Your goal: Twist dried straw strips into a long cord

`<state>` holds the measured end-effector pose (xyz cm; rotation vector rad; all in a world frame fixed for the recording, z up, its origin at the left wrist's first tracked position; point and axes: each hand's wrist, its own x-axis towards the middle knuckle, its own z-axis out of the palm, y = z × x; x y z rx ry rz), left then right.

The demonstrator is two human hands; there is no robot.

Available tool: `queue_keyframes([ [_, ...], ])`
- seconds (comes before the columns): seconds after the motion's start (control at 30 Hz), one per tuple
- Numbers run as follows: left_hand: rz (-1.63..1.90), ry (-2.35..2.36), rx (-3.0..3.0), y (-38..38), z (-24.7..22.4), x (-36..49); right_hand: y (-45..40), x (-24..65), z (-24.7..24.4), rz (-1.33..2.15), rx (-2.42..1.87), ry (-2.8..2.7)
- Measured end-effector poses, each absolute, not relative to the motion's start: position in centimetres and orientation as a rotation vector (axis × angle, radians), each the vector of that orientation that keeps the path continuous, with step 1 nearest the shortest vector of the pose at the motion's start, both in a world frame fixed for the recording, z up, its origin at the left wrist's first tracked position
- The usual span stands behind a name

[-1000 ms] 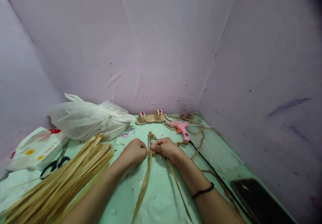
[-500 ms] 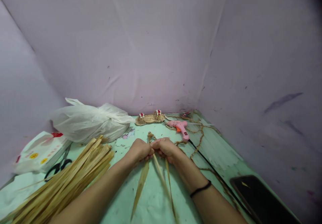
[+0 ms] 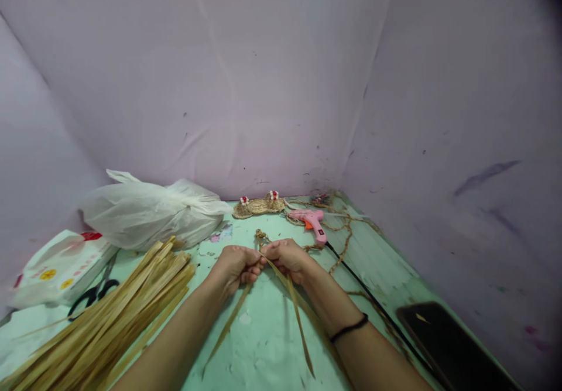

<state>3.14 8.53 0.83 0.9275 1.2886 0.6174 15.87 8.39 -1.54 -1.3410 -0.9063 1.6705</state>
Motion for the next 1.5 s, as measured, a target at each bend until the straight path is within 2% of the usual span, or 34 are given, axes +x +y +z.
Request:
queue_keyframes([
  [0.47, 0.402, 1.326, 0.944, 9.4, 0.4, 3.1, 8.5, 16.6, -2.0, 1.702, -1.293, -1.13],
  [0.63, 0.469, 1.424, 1.027, 9.1, 0.1, 3.0, 8.1, 16.6, -1.2, 1.679, -1.36, -1.162],
  [0.77, 0.557, 1.323, 1.084, 8.8, -0.1, 3.0, 8.0, 16.3, -0.8, 1.584, -1.399, -1.117],
  [0.97, 0.633, 1.397, 1.125, 8.8, -0.3, 3.4, 8.4, 16.2, -1.8, 1.527, -1.437, -1.162],
  [1.3, 0.684, 1.485, 1.076, 8.5, -0.2, 4.0, 8.1, 16.6, 0.1, 1.065, -1.863, -1.571],
  [1.5, 0.683, 1.399, 0.911, 8.7, -0.2, 3.5, 6.1, 14.2, 2.1, 0.491, -1.925, -1.946],
])
